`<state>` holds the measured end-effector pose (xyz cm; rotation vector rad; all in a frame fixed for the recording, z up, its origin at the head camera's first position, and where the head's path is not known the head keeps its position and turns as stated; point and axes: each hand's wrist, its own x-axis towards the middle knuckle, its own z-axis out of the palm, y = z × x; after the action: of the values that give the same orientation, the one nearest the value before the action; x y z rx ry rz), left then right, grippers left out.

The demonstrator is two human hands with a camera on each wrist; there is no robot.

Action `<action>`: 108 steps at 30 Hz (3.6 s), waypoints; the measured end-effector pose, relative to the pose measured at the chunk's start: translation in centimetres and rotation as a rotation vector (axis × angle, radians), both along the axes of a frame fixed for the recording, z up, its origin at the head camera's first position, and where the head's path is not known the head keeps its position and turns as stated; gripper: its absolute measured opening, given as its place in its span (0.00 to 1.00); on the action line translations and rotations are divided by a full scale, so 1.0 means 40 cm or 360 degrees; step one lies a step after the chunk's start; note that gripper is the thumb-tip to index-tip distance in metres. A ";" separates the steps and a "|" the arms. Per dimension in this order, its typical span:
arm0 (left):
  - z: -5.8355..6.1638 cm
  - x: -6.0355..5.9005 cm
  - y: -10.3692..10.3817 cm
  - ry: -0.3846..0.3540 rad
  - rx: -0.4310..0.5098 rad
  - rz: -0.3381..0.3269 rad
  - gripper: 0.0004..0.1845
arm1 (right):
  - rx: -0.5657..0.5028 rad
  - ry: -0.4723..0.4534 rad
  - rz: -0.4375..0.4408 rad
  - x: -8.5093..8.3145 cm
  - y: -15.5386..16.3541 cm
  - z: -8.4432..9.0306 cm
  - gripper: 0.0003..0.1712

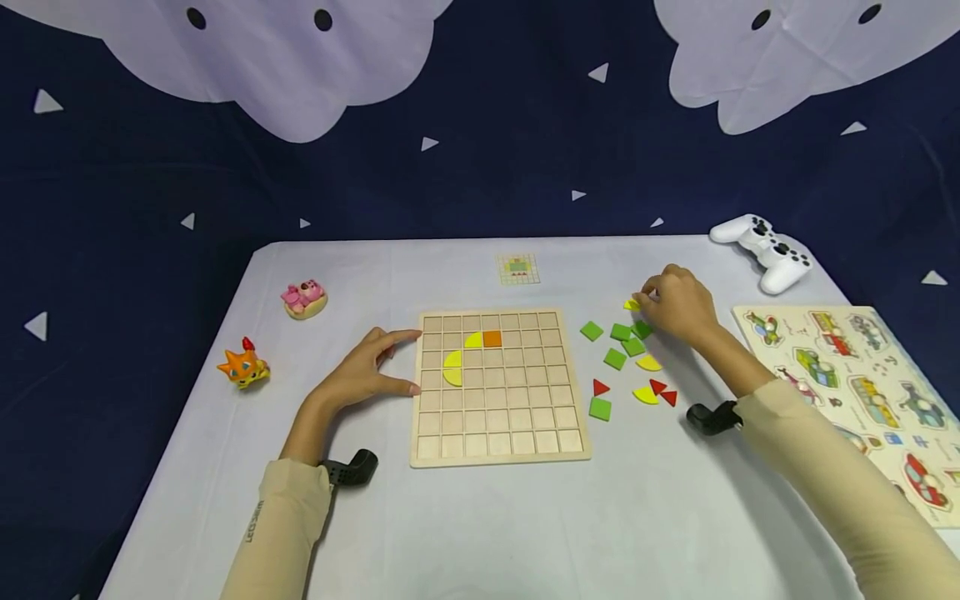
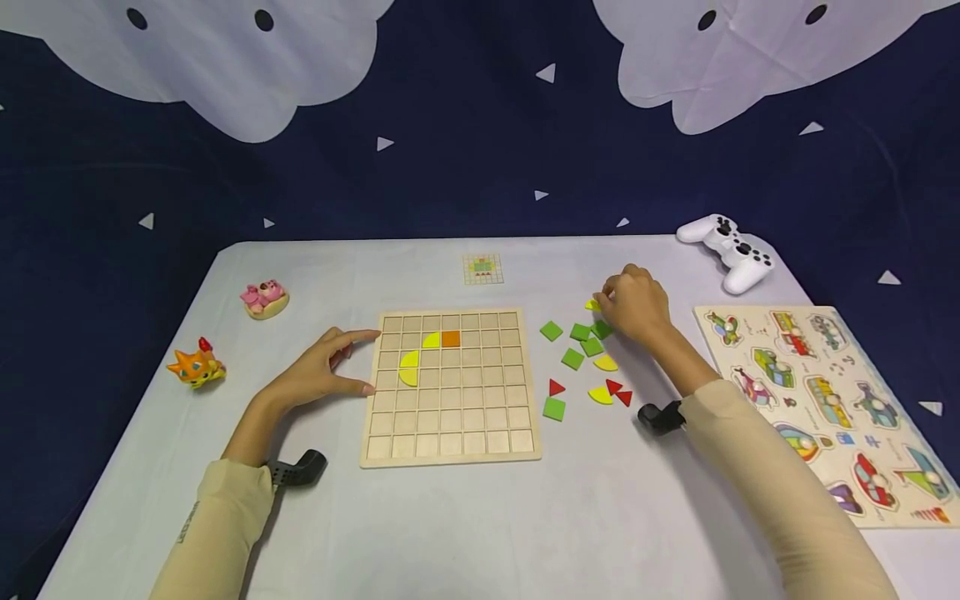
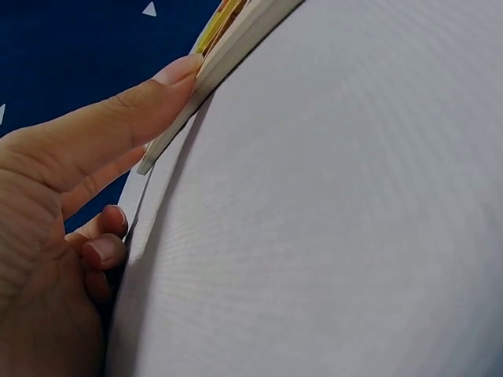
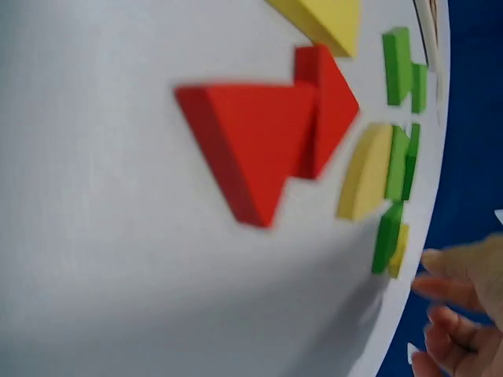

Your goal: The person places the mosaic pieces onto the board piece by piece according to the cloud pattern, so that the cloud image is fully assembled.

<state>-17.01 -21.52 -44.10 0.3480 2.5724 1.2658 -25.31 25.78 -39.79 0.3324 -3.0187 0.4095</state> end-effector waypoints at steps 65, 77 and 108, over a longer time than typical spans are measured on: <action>0.007 -0.002 0.008 -0.0006 -0.0022 -0.0001 0.47 | -0.0259 0.0015 0.0581 0.089 -0.368 -0.032 0.13; 0.017 -0.001 0.012 -0.0003 -0.0014 -0.0004 0.48 | -0.0284 -0.0110 0.0417 0.101 -0.409 -0.011 0.09; 0.001 -0.001 -0.002 -0.0014 0.0001 0.0005 0.48 | 0.0003 -0.0165 0.0072 0.169 -0.089 0.054 0.17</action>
<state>-17.04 -21.61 -44.06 0.3379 2.5667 1.2662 -18.56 22.23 -37.63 0.3923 -3.1173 0.4401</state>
